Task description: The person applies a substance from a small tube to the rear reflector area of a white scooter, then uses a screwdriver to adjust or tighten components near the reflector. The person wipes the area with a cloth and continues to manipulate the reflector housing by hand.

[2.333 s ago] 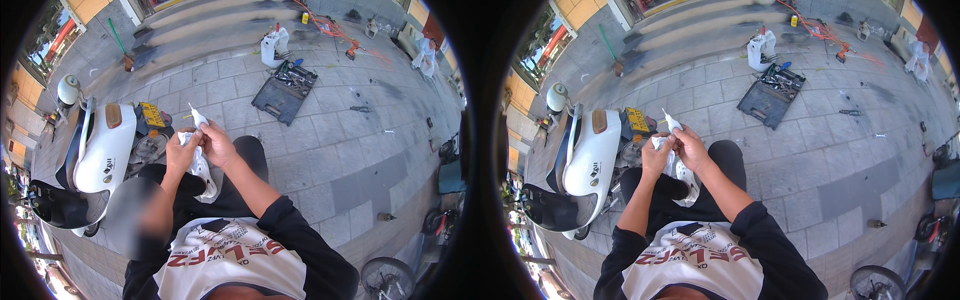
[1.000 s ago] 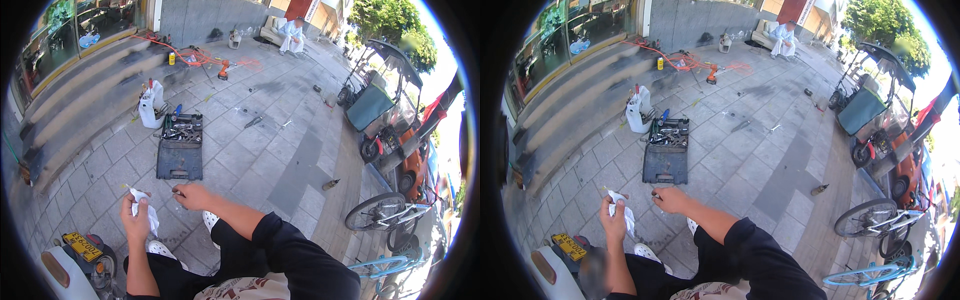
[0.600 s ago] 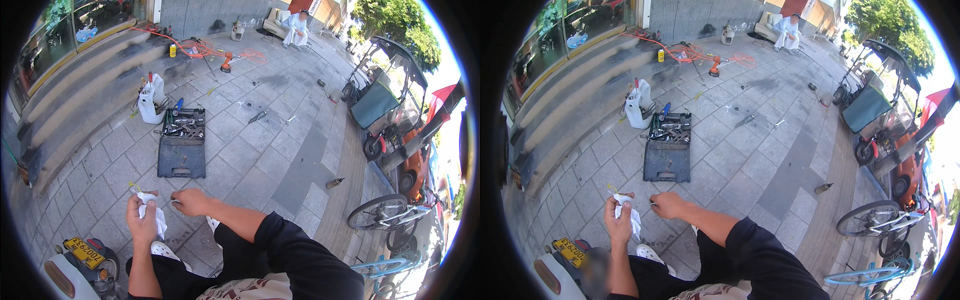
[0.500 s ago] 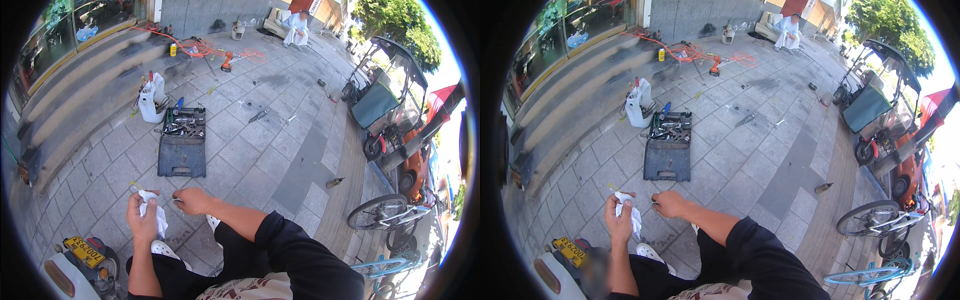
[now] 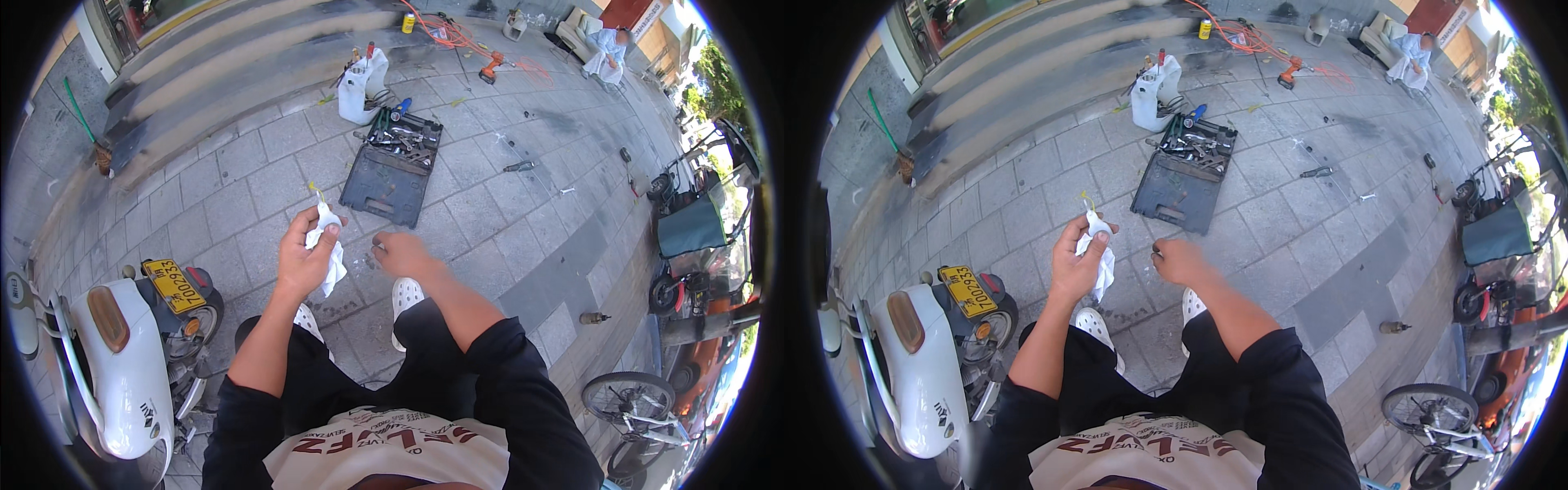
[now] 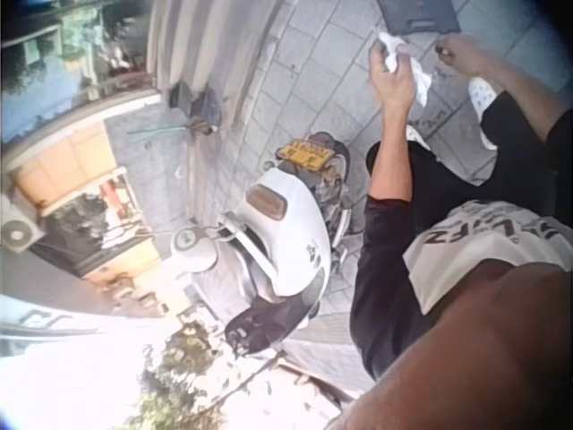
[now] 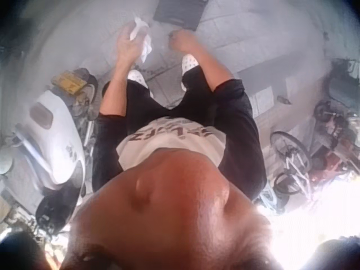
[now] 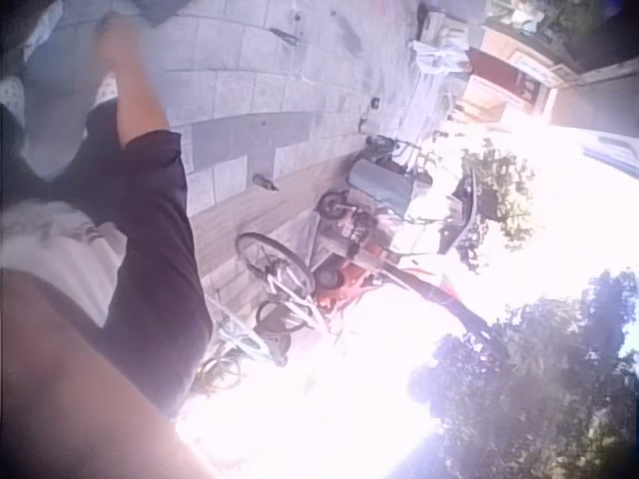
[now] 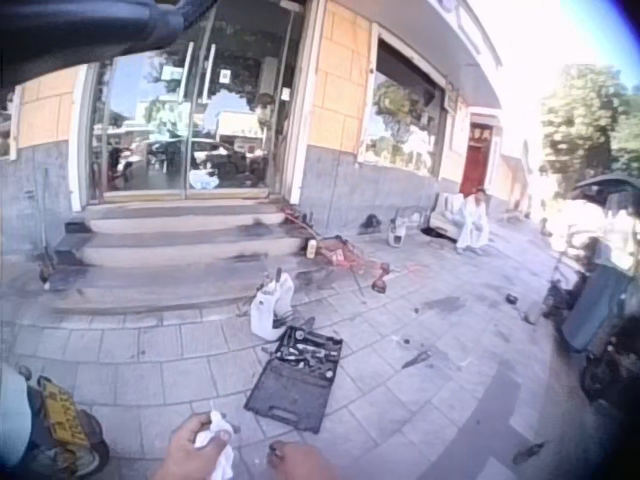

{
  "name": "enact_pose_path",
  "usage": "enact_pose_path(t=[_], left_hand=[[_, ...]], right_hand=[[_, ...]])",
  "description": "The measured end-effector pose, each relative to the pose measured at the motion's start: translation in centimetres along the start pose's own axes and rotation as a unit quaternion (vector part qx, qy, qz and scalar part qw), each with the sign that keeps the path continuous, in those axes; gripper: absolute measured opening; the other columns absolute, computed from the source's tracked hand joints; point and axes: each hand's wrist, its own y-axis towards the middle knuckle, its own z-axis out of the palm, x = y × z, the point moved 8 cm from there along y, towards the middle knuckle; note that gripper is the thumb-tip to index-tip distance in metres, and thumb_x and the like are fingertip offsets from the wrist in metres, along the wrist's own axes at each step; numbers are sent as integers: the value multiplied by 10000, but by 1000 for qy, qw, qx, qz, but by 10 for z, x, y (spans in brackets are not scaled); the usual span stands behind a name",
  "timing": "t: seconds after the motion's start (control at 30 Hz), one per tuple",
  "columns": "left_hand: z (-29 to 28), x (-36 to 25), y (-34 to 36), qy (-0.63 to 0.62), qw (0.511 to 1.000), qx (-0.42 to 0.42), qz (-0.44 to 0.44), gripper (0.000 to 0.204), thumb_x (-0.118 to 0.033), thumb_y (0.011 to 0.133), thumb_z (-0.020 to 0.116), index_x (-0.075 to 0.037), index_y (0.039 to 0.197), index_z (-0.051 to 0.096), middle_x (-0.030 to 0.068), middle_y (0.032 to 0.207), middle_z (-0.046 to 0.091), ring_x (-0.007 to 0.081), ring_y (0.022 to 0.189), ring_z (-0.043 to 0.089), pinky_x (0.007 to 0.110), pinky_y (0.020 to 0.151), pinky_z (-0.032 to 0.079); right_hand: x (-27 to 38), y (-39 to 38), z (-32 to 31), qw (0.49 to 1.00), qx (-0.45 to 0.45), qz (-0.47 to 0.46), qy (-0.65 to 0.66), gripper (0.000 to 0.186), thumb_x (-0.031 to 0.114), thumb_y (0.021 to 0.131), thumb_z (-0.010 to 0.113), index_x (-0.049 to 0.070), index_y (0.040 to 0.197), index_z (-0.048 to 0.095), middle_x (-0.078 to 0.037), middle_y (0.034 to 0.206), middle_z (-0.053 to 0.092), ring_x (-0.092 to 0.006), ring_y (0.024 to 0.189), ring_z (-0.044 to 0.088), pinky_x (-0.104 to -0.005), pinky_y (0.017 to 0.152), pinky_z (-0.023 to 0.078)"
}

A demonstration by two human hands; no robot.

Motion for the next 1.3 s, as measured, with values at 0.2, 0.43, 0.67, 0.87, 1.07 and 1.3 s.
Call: enact_pose_path(t=[0.2,0.43,0.67,0.87,1.07,1.3], left_hand=[[-9,-3,-3,-22,1000,-21,-8,361,-154,1037,702,1,1343,588,90,1167,769,112,1024,663,294,881,533],[-25,-19,-13,-10,999,-46,-11,344,-132,1043,684,11,1334,571,129,1180,760,114,1000,669,294,859,547],[-82,-21,-23,-23,992,-106,-65,258,-65,1025,661,28,1238,549,201,1165,726,163,934,695,330,829,560],[-116,14,25,16,983,-151,-107,368,-217,997,737,20,1219,564,210,1085,729,251,1014,700,380,901,539],[-139,41,73,53,973,-192,-114,384,-242,989,749,12,1191,543,234,1066,730,243,971,702,371,874,538],[-173,52,68,87,936,-303,-156,480,-346,952,803,-34,1180,518,236,994,727,247,918,722,406,866,563]], right_hand=[[-7,7,7,999,37,9,-11,324,332,977,631,85,1166,721,-232,1074,747,-437,1025,708,-547,895,550],[-79,72,17,998,48,42,-28,406,369,979,638,120,1292,706,-217,1218,734,-409,1152,692,-514,974,549],[-141,227,26,980,-44,132,143,498,396,956,687,23,1285,696,-265,1247,719,-403,1195,686,-471,1032,533],[-231,392,51,931,-161,183,272,488,383,954,716,-32,1210,733,-236,1157,766,-365,1131,729,-416,1002,542],[-247,516,14,888,-193,168,383,430,405,995,708,26,1197,720,-8,980,700,-124,833,622,-309,676,502],[-223,605,-45,813,-314,155,465,575,364,1009,704,-70,1370,588,-177,1281,676,-256,1134,641,-416,979,504]])
